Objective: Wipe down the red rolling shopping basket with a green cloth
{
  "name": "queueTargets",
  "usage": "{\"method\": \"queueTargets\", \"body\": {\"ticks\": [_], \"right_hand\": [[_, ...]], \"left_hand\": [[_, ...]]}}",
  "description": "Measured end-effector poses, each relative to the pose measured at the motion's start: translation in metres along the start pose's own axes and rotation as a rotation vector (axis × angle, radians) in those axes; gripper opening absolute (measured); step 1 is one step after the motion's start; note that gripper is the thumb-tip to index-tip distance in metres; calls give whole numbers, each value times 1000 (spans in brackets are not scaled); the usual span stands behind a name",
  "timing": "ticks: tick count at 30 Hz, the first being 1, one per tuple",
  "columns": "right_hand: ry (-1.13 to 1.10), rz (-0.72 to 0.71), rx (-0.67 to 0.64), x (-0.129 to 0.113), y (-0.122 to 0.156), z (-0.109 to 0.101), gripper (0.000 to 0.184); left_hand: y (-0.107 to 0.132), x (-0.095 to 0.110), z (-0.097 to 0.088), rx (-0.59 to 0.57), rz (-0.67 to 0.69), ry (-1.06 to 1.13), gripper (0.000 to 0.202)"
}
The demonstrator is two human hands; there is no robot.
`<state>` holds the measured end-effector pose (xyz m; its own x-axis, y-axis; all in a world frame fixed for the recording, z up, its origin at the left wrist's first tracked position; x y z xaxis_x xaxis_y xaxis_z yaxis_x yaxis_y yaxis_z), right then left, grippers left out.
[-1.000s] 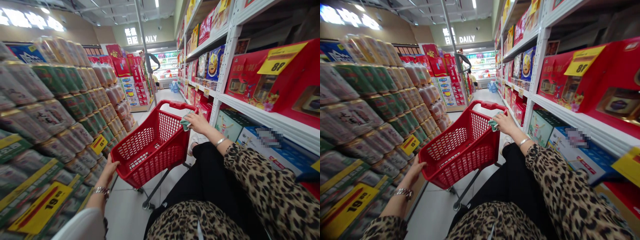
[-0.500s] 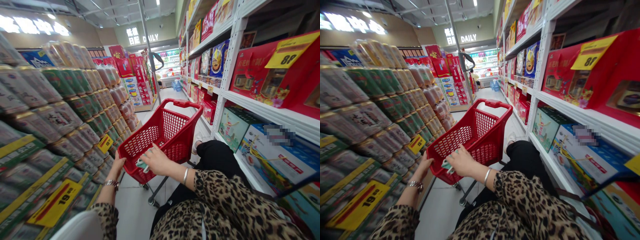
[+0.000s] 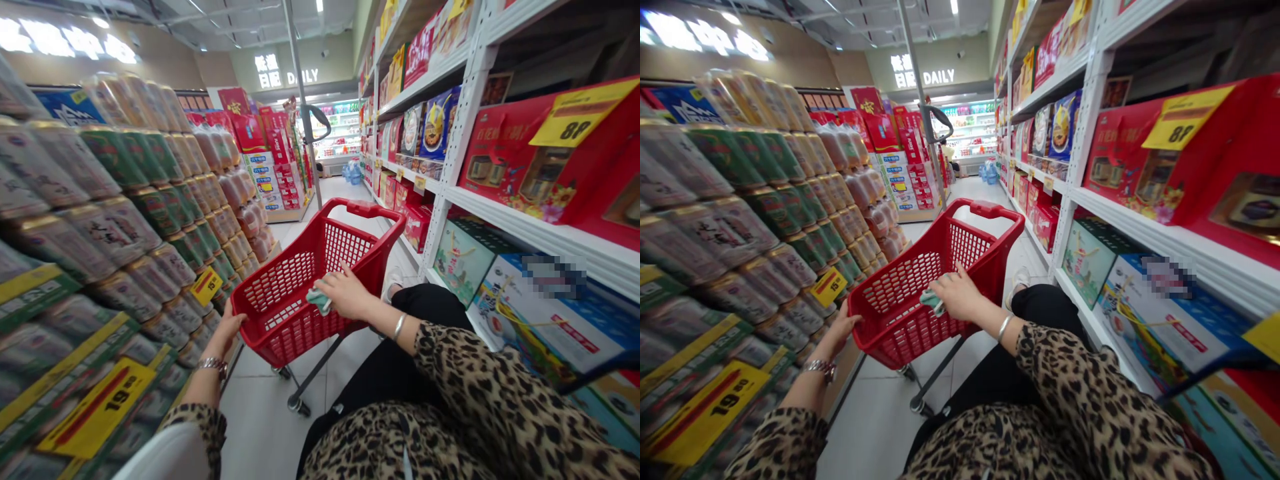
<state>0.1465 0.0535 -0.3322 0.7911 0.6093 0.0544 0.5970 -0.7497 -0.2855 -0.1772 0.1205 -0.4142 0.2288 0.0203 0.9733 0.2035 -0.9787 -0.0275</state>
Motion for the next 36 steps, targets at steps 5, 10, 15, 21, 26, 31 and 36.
{"method": "queueTargets", "body": {"ticks": [5, 10, 15, 21, 26, 31, 36], "right_hand": [[43, 161, 53, 72, 19, -28, 41], [122, 223, 51, 65, 10, -26, 29], [115, 218, 70, 49, 1, -26, 27], [36, 171, 63, 31, -1, -25, 23], [43, 107, 95, 25, 6, -25, 29], [32, 94, 135, 49, 26, -48, 34], [-14, 110, 134, 74, 47, -85, 36]], "left_hand": [[-11, 3, -8, 3, -53, -141, 78], [9, 30, -7, 240, -33, -416, 91], [70, 65, 70, 240, 217, -584, 66], [108, 83, 150, 110, 315, -640, 38], [106, 78, 135, 174, 323, -728, 36], [103, 69, 103, 215, 351, -715, 36], [93, 56, 68, 232, 361, -680, 36]]}}
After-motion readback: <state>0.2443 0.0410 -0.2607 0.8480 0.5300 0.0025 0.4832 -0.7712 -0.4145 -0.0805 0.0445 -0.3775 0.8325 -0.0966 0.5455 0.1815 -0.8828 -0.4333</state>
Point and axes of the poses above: each hand's wrist, its own y-axis away from the middle knuckle, its own z-axis out of the palm, x = y × z, the point moved 6 cm from there along -y, towards the middle knuckle, and after that the axes turned 3 degrees about -x, right-handed, at the moved point
